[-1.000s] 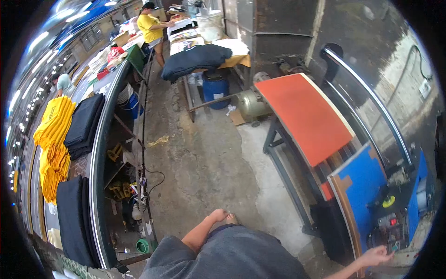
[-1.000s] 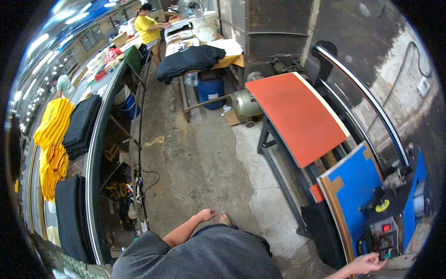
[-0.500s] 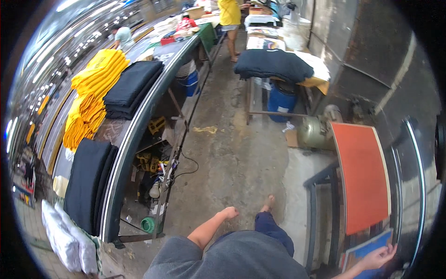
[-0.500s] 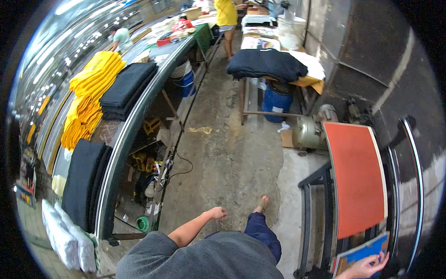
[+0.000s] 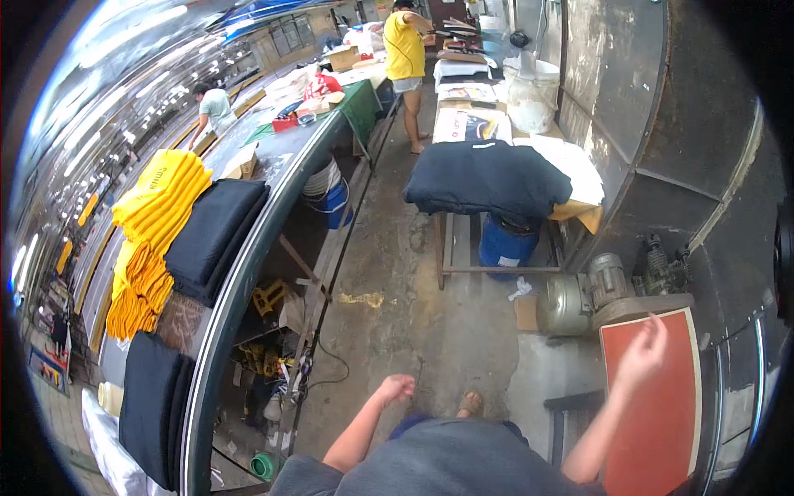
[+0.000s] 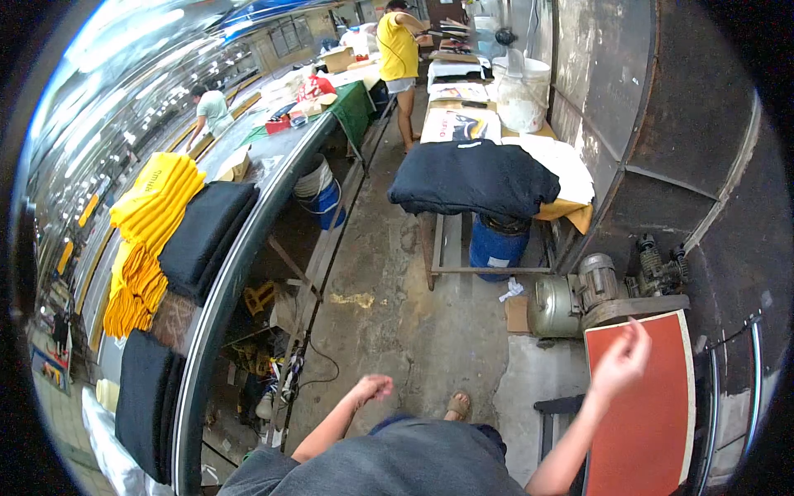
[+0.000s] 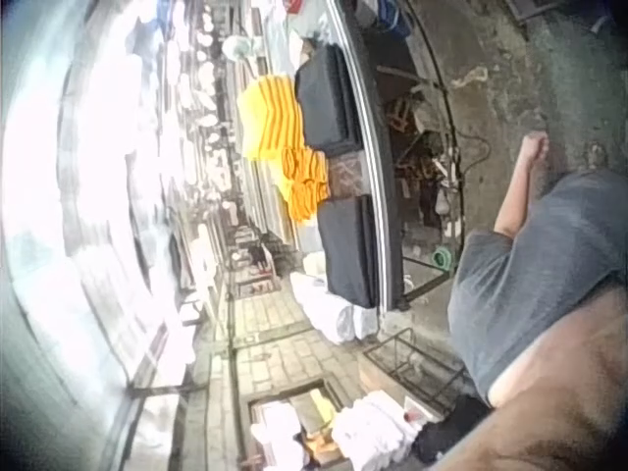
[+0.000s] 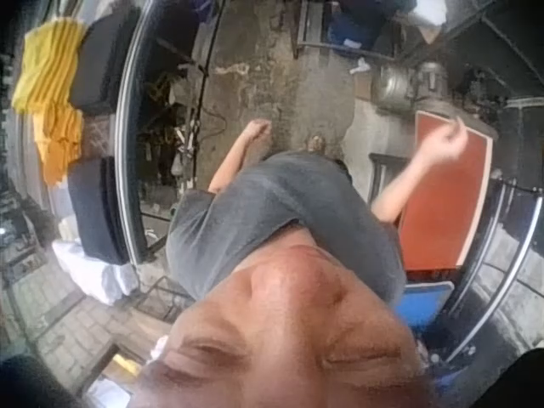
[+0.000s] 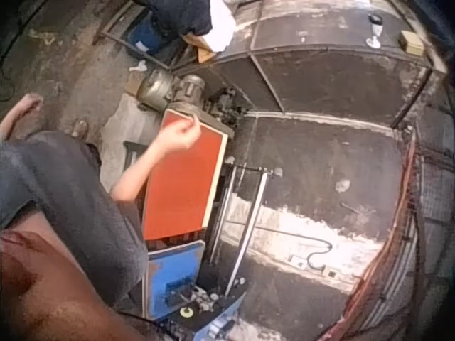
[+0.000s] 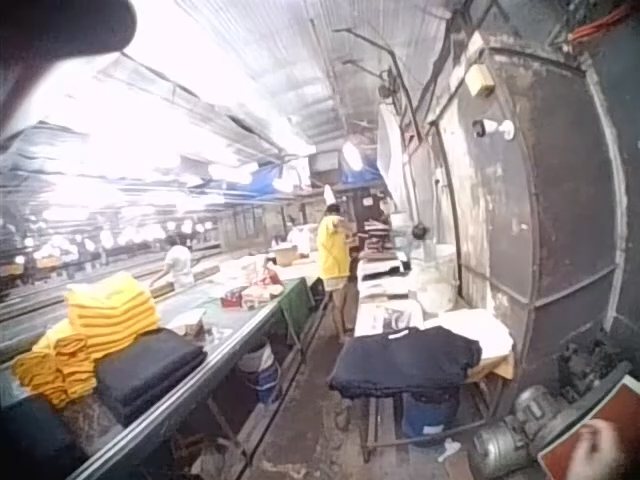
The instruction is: Using a heat press machine to apply graphics to t-shirts in a workshop environment.
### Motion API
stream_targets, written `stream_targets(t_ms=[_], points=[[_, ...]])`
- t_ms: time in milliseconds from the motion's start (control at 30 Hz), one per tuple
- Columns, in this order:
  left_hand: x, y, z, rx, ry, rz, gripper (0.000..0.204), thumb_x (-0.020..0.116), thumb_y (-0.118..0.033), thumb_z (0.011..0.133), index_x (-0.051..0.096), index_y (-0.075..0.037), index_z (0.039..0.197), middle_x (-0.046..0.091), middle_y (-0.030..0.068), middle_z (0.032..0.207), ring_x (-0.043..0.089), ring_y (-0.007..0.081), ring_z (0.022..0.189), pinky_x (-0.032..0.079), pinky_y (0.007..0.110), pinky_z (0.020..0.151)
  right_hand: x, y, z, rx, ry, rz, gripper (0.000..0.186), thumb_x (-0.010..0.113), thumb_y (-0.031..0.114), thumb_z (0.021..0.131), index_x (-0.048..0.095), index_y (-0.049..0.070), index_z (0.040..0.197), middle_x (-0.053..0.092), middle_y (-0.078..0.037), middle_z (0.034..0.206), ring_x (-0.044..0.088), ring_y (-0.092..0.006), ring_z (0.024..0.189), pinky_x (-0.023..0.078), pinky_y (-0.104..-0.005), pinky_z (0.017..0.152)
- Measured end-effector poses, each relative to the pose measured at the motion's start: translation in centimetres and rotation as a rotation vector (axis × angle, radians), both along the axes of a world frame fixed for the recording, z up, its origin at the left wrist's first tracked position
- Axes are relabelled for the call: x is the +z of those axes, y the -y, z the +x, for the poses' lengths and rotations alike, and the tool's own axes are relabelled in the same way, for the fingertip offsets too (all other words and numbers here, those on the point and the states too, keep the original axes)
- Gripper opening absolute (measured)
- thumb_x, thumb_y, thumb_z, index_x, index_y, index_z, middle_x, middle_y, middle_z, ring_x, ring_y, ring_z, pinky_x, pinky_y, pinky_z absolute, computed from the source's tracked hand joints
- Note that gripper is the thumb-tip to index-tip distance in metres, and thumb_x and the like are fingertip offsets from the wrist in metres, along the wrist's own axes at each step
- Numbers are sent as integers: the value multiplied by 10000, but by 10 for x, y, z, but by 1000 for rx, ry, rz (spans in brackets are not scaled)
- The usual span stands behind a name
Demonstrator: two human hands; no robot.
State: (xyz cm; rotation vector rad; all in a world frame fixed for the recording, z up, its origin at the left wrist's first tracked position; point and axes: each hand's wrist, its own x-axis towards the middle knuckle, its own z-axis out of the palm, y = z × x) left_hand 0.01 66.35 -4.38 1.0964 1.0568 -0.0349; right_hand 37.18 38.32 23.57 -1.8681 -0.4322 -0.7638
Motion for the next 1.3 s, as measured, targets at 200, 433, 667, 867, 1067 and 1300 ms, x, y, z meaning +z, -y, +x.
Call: stream_targets(t_ms=[200,433,667,867,1067,1300], points=[[63,-93,129,324,284,-170,309,455,-216,922,507,-38,1169,622,84,1019,625,161,845,536,284,685,-13,-124,22,395,24,-197,211,480,-91,771,586,-9,934,581,-128,863,591,-246,785,470,-317,692],[74,-258,264,348,498,-141,363,441,-285,934,462,-35,1198,604,128,1078,625,207,892,544,310,718,-39,-216,51,499,-148,-254,215,479,-90,764,585,2,926,570,-131,857,595,-268,753,473,-327,654],[49,-408,392,620,495,-212,610,604,-438,817,393,-67,1253,478,147,1229,519,269,1076,484,394,799,-50,-310,107,386,-239,-442,193,493,-41,787,576,29,947,582,-118,883,600,-302,788,475,-371,665],[59,-468,444,785,463,-469,533,641,-368,775,485,-44,1168,558,133,1104,584,265,961,485,386,839,-50,-371,139,334,-311,-520,202,526,6,798,569,41,992,580,-118,907,599,-307,796,486,-382,674],[170,-476,497,488,828,-323,306,563,-221,831,569,-5,1047,612,96,1081,590,226,989,483,369,862,-101,-411,171,330,-355,-601,761,727,93,656,344,40,1312,455,-188,1211,467,-365,1099,392,-441,901],[321,-414,501,315,1155,-252,340,540,-163,806,555,46,1074,623,134,1034,602,256,947,477,360,865,-100,-455,223,72,-155,-669,838,730,46,584,341,40,1327,453,-163,1245,423,-321,1148,327,-442,946]])
